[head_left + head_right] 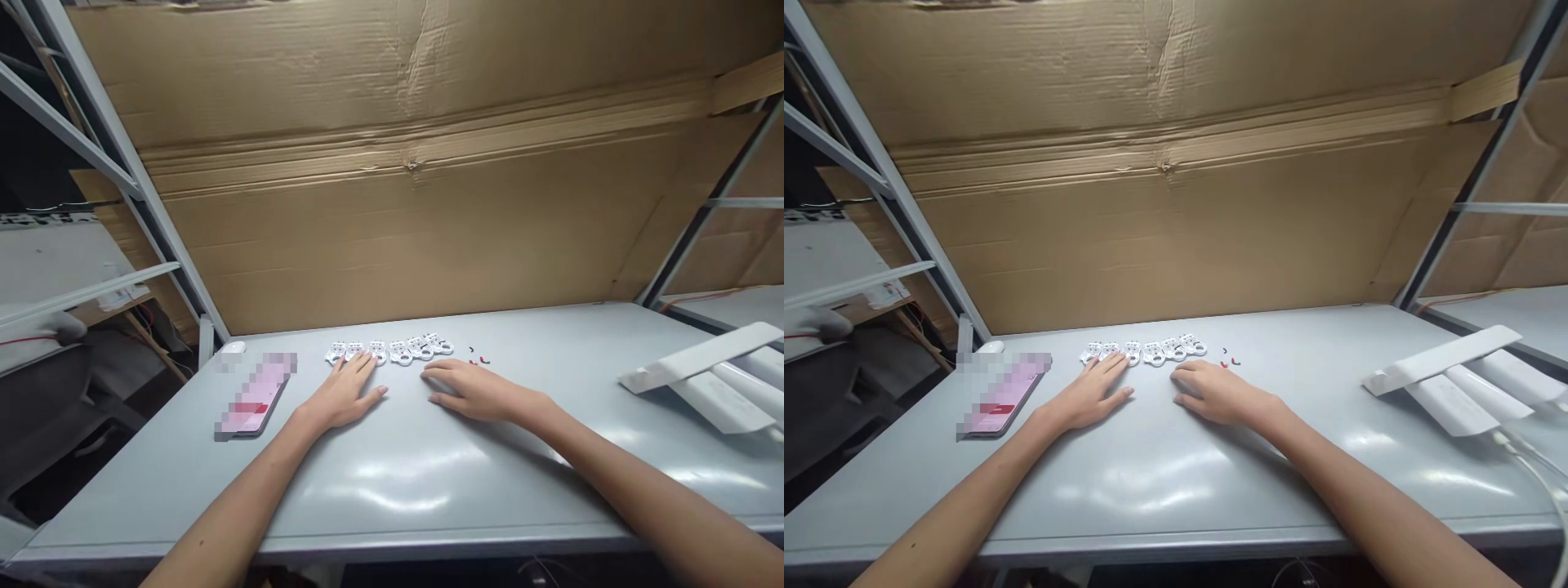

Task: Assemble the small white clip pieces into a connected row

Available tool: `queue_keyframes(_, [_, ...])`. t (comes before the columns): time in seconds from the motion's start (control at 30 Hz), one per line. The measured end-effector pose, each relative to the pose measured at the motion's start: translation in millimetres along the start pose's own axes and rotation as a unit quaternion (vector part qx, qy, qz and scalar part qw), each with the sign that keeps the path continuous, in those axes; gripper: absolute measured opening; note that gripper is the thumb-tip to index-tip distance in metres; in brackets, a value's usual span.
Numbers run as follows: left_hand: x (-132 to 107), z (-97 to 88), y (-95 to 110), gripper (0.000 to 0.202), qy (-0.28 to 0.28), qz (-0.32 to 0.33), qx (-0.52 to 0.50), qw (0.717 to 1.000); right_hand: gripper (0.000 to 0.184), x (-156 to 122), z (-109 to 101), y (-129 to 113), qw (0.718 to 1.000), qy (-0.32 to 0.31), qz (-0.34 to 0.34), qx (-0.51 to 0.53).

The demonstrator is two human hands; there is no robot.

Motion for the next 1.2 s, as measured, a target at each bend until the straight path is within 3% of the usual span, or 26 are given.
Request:
queue_keyframes(0.13, [0, -1.2, 0, 0.06, 0.005, -0.002, 0.002, 1.0, 0.029, 2, 3, 0, 1.0, -0.001, -0.004, -0.023])
queue_keyframes(0.37, [1, -0.5, 1, 0.06, 0.01, 0.004, -0.006, 1.0, 0.027, 9, 6, 1, 0.998, 0.057, -0.016, -0.015])
queue_keyframes(0.6, [1, -1.3, 2, 0.056, 0.04, 0.015, 0.014, 0.999, 0.044, 13, 14, -2, 0.995, 0.089, -0.037, -0.013])
queue_keyframes(0.73, [-1, -11.2, 15, 0.047, 0.087, 0.055, 0.03, 0.994, 0.059, 14, 19, 1, 0.997, 0.074, -0.028, -0.023])
queue_keyframes(0.83, [-4, -18.2, 32, 0.036, 0.093, 0.103, 0.028, 0.99, 0.063, 17, 22, 1, 0.998, 0.051, -0.023, -0.035])
queue_keyframes(0.97, [-6, -19.6, 43, 0.023, 0.064, 0.129, 0.0, 0.99, 0.057, 20, 23, -3, 0.997, 0.031, -0.04, -0.051])
queue_keyframes(1.2, [-7, -15.5, 41, 0.024, 0.061, 0.13, -0.017, 0.99, 0.032, 13, 7, -17, 0.996, 0.051, -0.077, -0.02])
Point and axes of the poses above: each hand's wrist, its own x-axis towards the middle knuckle, its own z-axis out of the palm, y = z × x, the point moved 8 cm from there along x, towards the middle knuckle, and after that the axes turned 1 degree about -z, right-handed, at the moved point
